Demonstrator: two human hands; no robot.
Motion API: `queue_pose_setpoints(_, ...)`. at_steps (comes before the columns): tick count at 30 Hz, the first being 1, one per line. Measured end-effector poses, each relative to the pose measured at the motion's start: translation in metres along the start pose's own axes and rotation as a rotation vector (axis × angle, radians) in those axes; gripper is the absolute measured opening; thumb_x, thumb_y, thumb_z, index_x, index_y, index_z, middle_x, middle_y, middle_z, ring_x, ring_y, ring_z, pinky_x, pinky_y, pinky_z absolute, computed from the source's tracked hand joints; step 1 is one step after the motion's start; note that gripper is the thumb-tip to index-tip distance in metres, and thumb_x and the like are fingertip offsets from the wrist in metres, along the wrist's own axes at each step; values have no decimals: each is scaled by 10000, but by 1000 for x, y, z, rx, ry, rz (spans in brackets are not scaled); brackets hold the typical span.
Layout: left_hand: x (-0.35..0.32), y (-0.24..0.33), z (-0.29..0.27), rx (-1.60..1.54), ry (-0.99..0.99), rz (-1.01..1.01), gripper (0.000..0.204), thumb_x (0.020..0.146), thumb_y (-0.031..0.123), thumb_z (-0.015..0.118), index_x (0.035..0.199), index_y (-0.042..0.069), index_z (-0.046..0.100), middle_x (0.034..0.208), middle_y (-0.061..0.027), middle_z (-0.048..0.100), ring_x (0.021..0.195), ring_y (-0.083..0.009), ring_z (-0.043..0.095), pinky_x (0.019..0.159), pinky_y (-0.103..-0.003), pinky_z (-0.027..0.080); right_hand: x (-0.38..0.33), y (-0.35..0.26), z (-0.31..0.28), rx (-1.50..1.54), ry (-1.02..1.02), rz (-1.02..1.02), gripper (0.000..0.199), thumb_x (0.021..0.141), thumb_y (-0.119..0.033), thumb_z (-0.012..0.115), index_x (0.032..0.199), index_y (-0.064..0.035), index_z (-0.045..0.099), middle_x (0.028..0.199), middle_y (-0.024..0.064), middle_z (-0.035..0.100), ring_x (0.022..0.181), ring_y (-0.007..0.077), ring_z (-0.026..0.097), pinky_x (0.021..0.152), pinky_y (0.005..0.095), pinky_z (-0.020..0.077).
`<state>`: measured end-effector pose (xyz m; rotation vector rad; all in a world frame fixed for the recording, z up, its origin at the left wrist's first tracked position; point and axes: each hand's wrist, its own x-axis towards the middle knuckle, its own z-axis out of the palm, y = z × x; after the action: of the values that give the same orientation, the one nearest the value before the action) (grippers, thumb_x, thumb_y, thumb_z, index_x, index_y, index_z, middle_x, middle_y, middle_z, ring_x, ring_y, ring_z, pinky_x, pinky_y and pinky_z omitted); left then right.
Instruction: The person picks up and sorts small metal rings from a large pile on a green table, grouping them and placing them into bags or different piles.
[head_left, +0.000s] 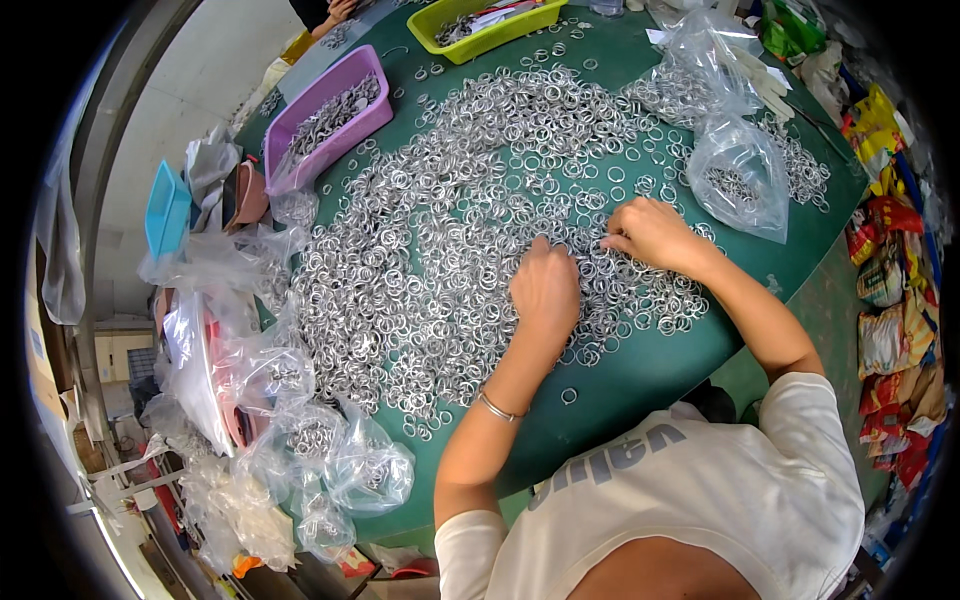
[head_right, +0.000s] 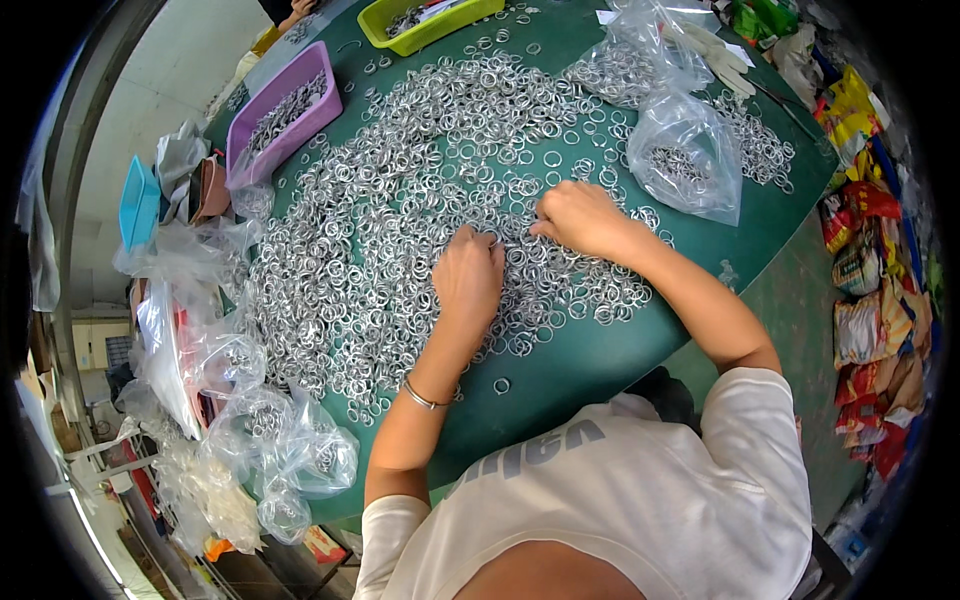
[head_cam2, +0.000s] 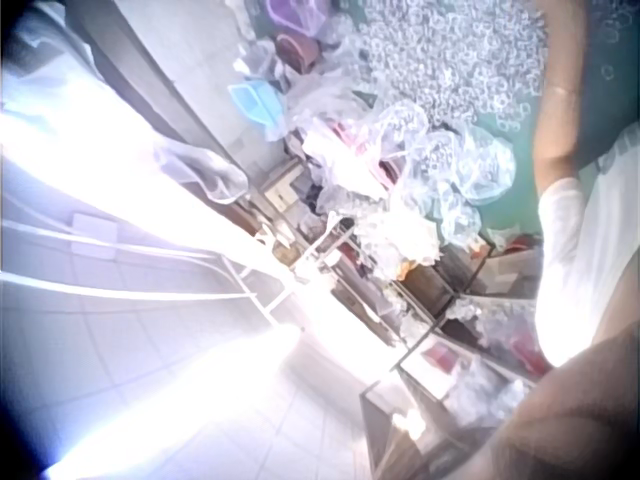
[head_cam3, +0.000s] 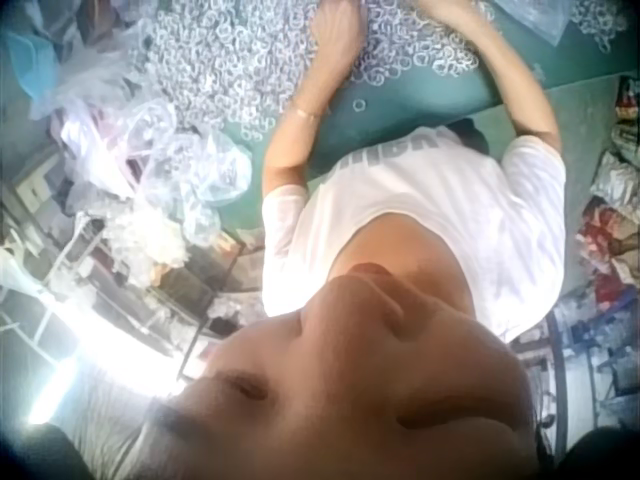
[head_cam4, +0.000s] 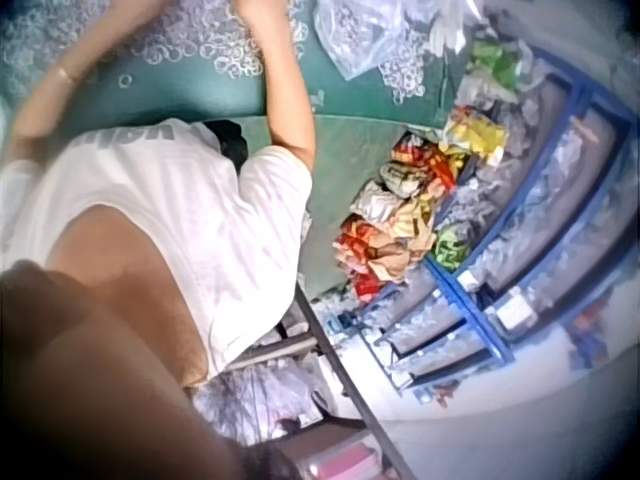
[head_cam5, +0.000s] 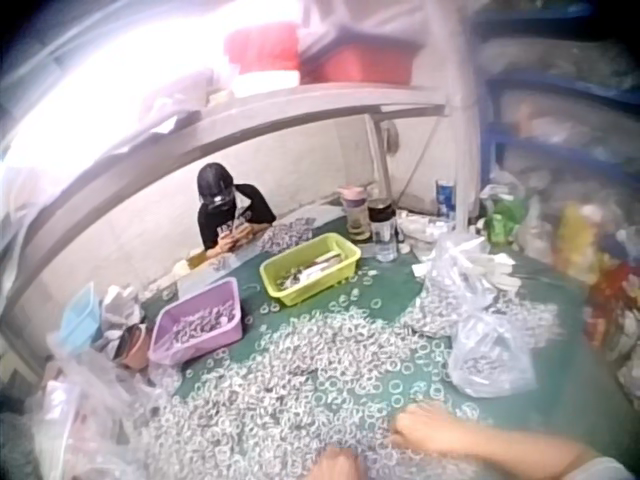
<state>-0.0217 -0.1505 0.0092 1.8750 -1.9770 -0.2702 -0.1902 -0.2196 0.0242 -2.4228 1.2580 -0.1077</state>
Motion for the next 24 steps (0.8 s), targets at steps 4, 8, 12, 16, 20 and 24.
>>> queue_pose_setpoints(4, 4, -5, 3, -89, 135, 25, 125, 786, 125, 605, 814, 4, 615, 730, -121, 543, 616, -295, 574, 522, -391, 455, 0, 11, -8, 300, 230, 17, 187, 800, -211, 619, 753, -33, 647, 724, 148, 626, 684, 327, 601, 643, 420, 474)
queue_pose_setpoints(8, -1, -22, -7, -804, 35, -263, 112, 802, 117, 545, 829, 10, 565, 669, -72, 493, 479, -190, 461, 404, -283, 365, -15, 16, -18, 1387, -17, 178, 148, 851, -155, 566, 867, -9, 558, 743, 104, 609, 501, 130, 498, 388, 231, 353)
queue_pose_setpoints(12, -13, -25, -29, -1963, -314, -508, 140, 824, 157, 467, 847, 29, 520, 670, -50, 436, 468, -101, 348, 365, -188, 249, -15, 14, -12, 1963, -123, -77, 183, 875, -145, 541, 1000, -28, 477, 896, 113, 567, 475, 69, 442, 338, 177, 288)
queue_pose_setpoints(16, -24, -27, -39, -1967, -306, -651, 157, 857, 169, 446, 768, 47, 489, 726, -93, 491, 502, -125, 405, 370, -203, 285, -9, -3, -10, 1142, -134, 202, 129, 806, -127, 625, 858, -9, 631, 705, 76, 618, 544, 87, 520, 388, 249, 364)
queue_pose_setpoints(20, -31, -31, -28, -1869, -73, -876, 220, 885, 213, 499, 735, 53, 491, 711, -85, 504, 546, -139, 440, 403, -203, 319, -1, -32, 19, 95, 215, -137, 142, 724, -180, 678, 731, -41, 651, 758, 117, 635, 715, 320, 615, 599, 402, 486)
queue_pose_setpoints(24, -40, -34, -27, -1843, -42, -881, 191, 910, 199, 502, 837, 26, 539, 696, -51, 506, 577, -117, 451, 428, -198, 334, 4, -40, 25, -33, 151, -109, 133, 738, -162, 657, 705, -36, 633, 775, 120, 634, 728, 315, 617, 612, 410, 486)
